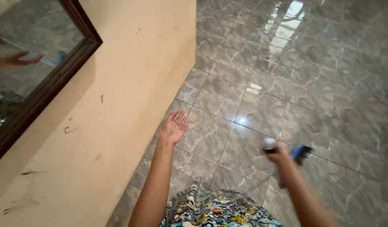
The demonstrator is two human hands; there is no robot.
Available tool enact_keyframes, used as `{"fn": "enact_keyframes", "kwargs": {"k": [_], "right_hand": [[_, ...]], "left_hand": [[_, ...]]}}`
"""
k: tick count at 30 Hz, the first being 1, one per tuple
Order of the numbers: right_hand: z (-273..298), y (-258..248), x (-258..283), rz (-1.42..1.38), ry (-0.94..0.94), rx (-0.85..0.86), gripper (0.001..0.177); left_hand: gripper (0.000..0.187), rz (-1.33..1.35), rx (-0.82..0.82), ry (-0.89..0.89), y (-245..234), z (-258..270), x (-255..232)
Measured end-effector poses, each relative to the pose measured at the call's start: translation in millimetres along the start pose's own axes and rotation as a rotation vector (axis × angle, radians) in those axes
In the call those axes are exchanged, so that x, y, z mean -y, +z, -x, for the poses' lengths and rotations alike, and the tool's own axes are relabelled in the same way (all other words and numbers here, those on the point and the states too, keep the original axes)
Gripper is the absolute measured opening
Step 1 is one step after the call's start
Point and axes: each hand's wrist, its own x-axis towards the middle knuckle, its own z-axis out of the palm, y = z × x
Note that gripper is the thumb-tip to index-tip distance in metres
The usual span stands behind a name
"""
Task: The person sweeps the tiled floor using a long-handled broom, moving from a hallway area into an adjacent room. They sweep around furniture and large water bottles, gathering small debris and dust into a pile.
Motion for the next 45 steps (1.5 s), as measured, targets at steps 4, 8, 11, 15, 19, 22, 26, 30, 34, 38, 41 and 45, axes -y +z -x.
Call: {"fn": "enact_keyframes", "kwargs": {"k": [4, 8, 11, 15, 19, 22, 26, 30, 34, 38, 41, 45], "right_hand": [[-2.0, 88.7, -91.5, 0.216, 0.130, -0.030, 0.030], [56.8, 151.0, -125.9, 0.108, 0.398, 0.282, 0.016], [76.4, 166.5, -78.2, -0.289, 0.637, 0.379, 0.008], [77.8, 141.2, 28.9, -0.457, 0.537, 0.291, 0.059], [105.9, 91.4, 111.6, -0.704, 0.518, 0.430, 0.073], [127.9, 85.5, 162.4, -0.588, 0.410, 0.442, 0.073], [118.5, 110.1, 221.0, -0.240, 0.295, 0.447, 0.069], [44.8, 143.1, 273.8, -0.053, 0.276, 0.398, 0.045], [-46.7, 171.0, 306.2, 0.111, 0.261, 0.324, 0.022], [-129.9, 186.7, 299.5, 0.351, 0.275, 0.294, 0.010], [-177.4, 191.1, 265.4, 0.552, 0.387, 0.523, 0.021], [-170.2, 195.6, 170.6, 0.537, 0.581, 0.589, 0.019]], "left_hand": [[0.065, 0.035, -0.013, 0.025, 0.2, 5.7, -25.0], [0.067, 0.001, -0.077, 0.043, -2.5, 8.4, -40.0], [0.066, 0.081, -0.050, 0.042, -1.4, -10.1, -32.0], [0.064, 0.145, 0.045, 0.036, 15.7, -42.6, -5.8], [0.061, 0.102, -0.006, -0.041, 38.0, -59.9, 9.5], [0.063, 0.112, 0.003, -0.017, 47.4, -74.6, 18.3], [0.062, 0.154, -0.045, 0.015, 58.0, -90.0, 29.5], [0.060, 0.202, -0.075, 0.075, 73.0, -95.6, 30.8], [0.060, 0.230, -0.160, 0.156, 78.6, -87.1, 33.5], [0.060, 0.267, -0.253, 0.206, 71.4, -72.3, 45.8], [0.061, 0.295, -0.313, 0.225, 69.6, -64.2, 61.8], [0.061, 0.316, -0.357, 0.259, 69.1, -63.1, 77.8]]}}
